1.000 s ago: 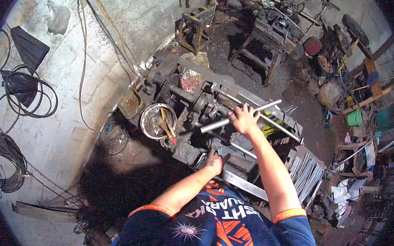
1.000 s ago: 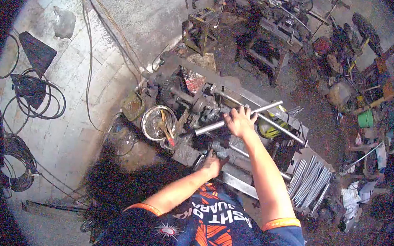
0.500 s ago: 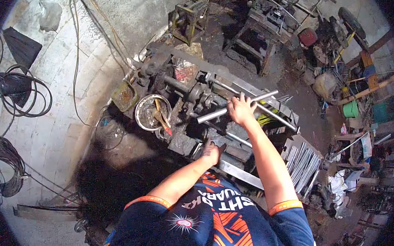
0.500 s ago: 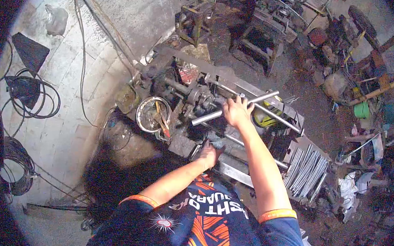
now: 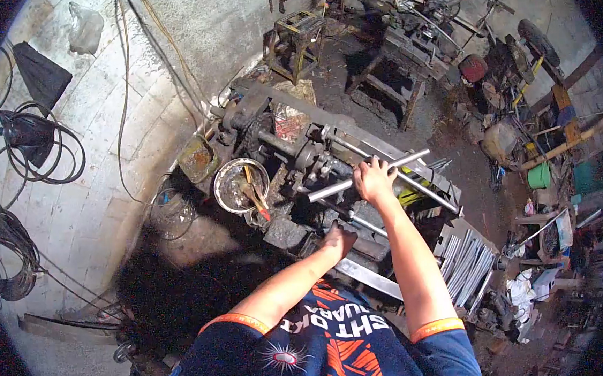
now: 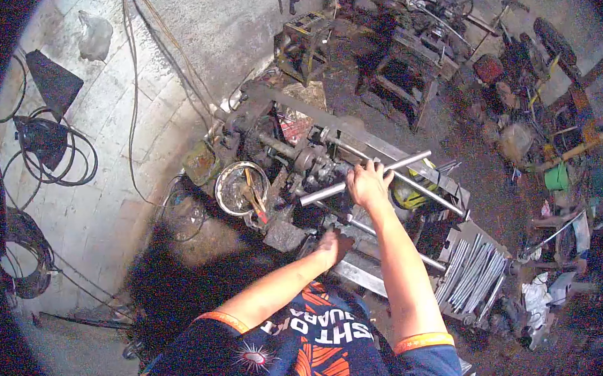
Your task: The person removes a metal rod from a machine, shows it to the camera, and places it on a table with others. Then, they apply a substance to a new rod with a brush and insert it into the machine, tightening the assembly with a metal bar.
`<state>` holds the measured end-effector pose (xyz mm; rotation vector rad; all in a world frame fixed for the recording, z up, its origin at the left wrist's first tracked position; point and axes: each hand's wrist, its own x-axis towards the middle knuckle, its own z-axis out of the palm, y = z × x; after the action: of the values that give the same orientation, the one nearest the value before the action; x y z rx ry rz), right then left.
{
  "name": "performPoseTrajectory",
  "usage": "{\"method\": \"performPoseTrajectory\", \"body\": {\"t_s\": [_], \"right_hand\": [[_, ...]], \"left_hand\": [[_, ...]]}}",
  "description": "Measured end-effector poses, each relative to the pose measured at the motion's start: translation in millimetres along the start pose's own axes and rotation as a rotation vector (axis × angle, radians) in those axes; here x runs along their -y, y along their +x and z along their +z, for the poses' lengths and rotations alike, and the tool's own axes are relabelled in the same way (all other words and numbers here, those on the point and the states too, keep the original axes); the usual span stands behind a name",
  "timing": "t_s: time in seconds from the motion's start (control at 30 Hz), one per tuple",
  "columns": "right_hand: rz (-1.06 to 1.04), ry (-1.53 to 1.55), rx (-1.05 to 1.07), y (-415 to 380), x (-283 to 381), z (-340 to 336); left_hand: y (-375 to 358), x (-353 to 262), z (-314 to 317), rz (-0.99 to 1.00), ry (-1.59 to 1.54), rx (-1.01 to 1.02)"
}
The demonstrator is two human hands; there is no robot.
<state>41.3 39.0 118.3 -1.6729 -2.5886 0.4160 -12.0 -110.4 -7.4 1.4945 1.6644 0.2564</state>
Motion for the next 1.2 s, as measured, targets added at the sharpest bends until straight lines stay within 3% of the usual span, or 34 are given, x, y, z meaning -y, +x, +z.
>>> {"method": "performPoseTrajectory", "body": {"t_s": [0.03,0.07,0.23,0.37,0.5,0.6,0.7,0.97,1.2], "right_hand": [[0.008,-0.012,-0.005,0,1,-1],[0.015,-0.024,-0.008,1,2,-3],[0.022,-0.084,0.050,-3,1,-5],[0.033,-0.068,-0.040,-3,0,-2],[0.058,-0.065,0.038,-3,2,-9],[0.063,-0.068,0.058,-2,5,-9],[0.069,-0.066,0.076,0,6,-12],[0.077,-0.086,0.158,3,8,-17],[0.068,-0.078,0.021,-5,3,-6]], "left_hand": [[0,-5,-7,0.055,0.238,0.075],[3,-7,-9,0.056,0.239,0.081],[4,-17,1,0.315,0.861,0.061],[-1,-15,-2,0.422,0.858,0.002],[-7,-28,-16,0.391,0.822,0.041],[-2,-30,-24,0.314,0.794,0.219],[7,-10,-7,0.397,0.772,0.120],[-19,-22,-27,0.392,0.764,0.074],[-5,-6,-14,0.385,0.685,0.057]]}}
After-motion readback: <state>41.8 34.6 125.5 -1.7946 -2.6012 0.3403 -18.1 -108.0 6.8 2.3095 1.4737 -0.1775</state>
